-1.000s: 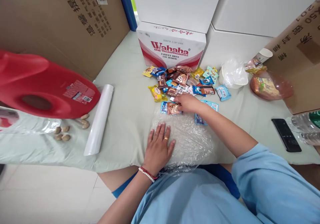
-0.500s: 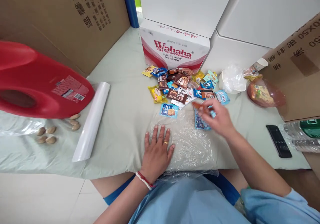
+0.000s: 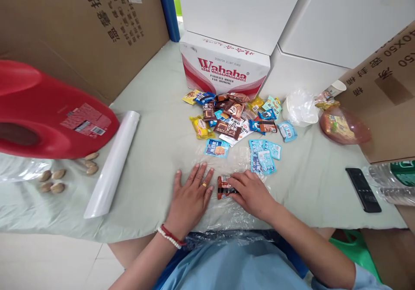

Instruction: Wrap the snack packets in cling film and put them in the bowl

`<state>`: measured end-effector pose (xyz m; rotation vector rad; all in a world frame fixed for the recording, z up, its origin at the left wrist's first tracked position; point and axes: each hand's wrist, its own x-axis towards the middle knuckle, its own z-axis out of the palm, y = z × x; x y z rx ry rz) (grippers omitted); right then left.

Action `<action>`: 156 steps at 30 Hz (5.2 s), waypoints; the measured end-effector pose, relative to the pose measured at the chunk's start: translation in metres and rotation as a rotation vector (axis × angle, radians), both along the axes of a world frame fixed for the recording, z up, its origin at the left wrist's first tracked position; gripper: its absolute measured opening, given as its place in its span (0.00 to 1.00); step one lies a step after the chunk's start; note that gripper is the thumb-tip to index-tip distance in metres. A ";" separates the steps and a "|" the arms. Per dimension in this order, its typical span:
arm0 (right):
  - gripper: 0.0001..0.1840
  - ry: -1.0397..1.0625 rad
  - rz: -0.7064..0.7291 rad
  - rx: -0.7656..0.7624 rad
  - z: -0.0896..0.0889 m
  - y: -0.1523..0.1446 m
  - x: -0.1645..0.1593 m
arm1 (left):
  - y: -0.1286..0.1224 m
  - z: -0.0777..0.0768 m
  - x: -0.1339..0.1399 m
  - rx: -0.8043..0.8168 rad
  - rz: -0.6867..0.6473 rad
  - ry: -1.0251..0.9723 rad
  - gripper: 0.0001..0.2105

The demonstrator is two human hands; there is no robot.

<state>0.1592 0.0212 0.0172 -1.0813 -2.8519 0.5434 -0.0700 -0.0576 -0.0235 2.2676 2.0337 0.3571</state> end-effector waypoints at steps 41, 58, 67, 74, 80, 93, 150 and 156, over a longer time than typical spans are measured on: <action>0.17 0.251 0.092 -0.094 0.030 0.055 0.033 | 0.003 -0.001 -0.003 -0.002 -0.007 -0.085 0.25; 0.30 0.014 0.050 -0.048 0.019 0.027 0.007 | 0.002 0.000 -0.002 -0.002 -0.008 0.018 0.25; 0.34 0.009 0.025 -0.033 0.004 0.029 0.009 | 0.002 -0.004 -0.003 0.034 -0.014 0.006 0.24; 0.32 0.093 0.002 0.101 0.003 0.001 0.001 | 0.001 -0.002 -0.003 0.028 -0.012 0.011 0.25; 0.31 0.077 -0.050 0.071 -0.015 -0.016 -0.007 | 0.000 -0.002 -0.003 0.025 -0.009 0.010 0.25; 0.36 0.214 -0.040 0.053 -0.006 -0.014 0.013 | -0.001 -0.005 -0.008 0.047 0.006 -0.021 0.25; 0.13 -0.192 -0.182 -0.117 0.017 0.118 -0.042 | -0.009 0.022 0.065 0.180 -0.166 -0.096 0.14; 0.06 0.151 0.017 -0.231 0.045 0.103 -0.018 | -0.009 0.021 0.067 0.179 -0.139 -0.130 0.14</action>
